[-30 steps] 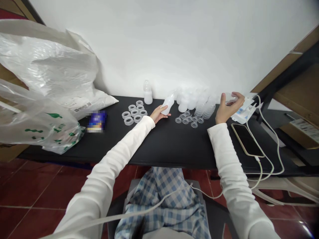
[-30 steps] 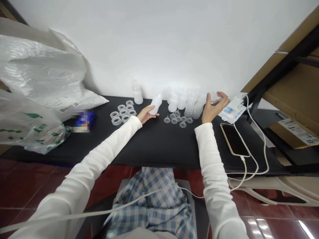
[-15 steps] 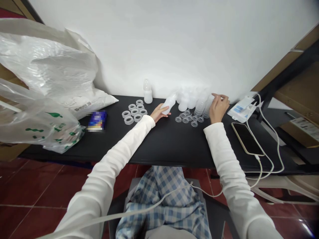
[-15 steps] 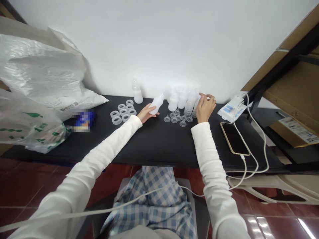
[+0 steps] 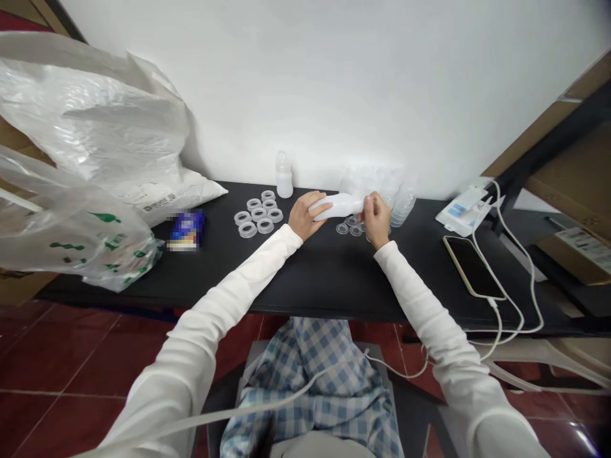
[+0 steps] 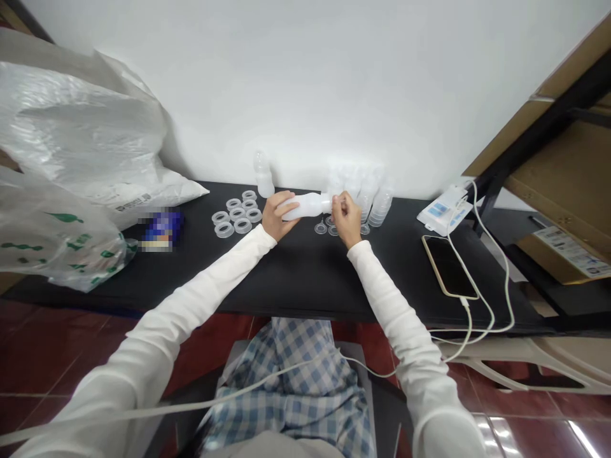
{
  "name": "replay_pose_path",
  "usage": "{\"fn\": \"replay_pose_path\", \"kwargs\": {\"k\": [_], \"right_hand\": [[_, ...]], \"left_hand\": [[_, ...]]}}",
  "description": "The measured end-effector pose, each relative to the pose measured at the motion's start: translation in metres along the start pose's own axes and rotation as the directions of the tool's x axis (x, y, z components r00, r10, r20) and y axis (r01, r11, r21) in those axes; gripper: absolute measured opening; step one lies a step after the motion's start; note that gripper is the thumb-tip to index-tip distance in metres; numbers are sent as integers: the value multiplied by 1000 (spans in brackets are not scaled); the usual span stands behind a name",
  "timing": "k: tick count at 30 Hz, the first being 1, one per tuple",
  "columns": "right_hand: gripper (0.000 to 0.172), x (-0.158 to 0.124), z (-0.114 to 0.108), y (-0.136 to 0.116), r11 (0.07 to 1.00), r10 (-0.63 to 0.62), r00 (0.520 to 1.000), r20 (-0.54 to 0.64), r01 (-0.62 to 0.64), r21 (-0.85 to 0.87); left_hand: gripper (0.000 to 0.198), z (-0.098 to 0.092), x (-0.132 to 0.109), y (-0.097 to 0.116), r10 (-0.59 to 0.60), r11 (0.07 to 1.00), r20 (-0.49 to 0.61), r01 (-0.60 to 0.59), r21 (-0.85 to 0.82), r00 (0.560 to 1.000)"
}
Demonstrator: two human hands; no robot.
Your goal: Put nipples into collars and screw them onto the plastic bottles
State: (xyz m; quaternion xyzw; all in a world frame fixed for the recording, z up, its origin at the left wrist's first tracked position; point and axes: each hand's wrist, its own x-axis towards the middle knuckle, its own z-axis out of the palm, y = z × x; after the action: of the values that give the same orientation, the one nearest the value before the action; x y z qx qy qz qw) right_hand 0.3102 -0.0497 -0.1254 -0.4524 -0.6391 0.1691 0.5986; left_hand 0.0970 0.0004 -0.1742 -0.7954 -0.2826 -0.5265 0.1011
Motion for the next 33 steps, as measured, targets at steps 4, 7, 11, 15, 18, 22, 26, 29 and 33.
{"fn": "replay_pose_path", "kwargs": {"k": [4, 7, 11, 15, 18, 22, 26, 29, 33], "right_hand": [[59, 3, 11, -5, 919, 211, 977, 30, -208, 336], [63, 6, 15, -10, 846, 256, 962, 98, -272, 458], [59, 2, 12, -17, 863, 222, 968, 118, -251, 439], [56, -3, 10, -22, 935, 140, 990, -5, -131, 329], [55, -6, 10, -23, 977, 44, 997, -60, -30, 213], [48, -5, 5, -20, 995, -65, 997, -43, 68, 67], [36, 0, -7, -19, 985, -156, 979, 128, 164, -57], [32, 7, -15, -19, 947, -246, 903, 353, 301, -110], [31, 11, -20, -16, 907, -302, 822, 483, 404, -119]], "left_hand": [[25, 3, -2, -11, 188, 982, -41, -188, 1, 981], [28, 4, 0, -5, 230, 970, -81, -235, -68, 970], [40, 2, 4, 6, 183, 974, -61, -190, -127, 981], [51, -3, 7, 8, 102, 971, 9, -98, -218, 995], [55, -9, 10, 13, 42, 945, 91, -10, -326, 995], [61, -19, 18, 31, -215, 830, 251, 312, -463, 944], [68, -22, 29, 38, -447, 353, 614, 759, -546, 650], [72, -23, 36, 24, -403, -5, 850, 928, -373, 339], [75, -26, 40, 3, -421, -100, 882, 956, -277, 211]]}}
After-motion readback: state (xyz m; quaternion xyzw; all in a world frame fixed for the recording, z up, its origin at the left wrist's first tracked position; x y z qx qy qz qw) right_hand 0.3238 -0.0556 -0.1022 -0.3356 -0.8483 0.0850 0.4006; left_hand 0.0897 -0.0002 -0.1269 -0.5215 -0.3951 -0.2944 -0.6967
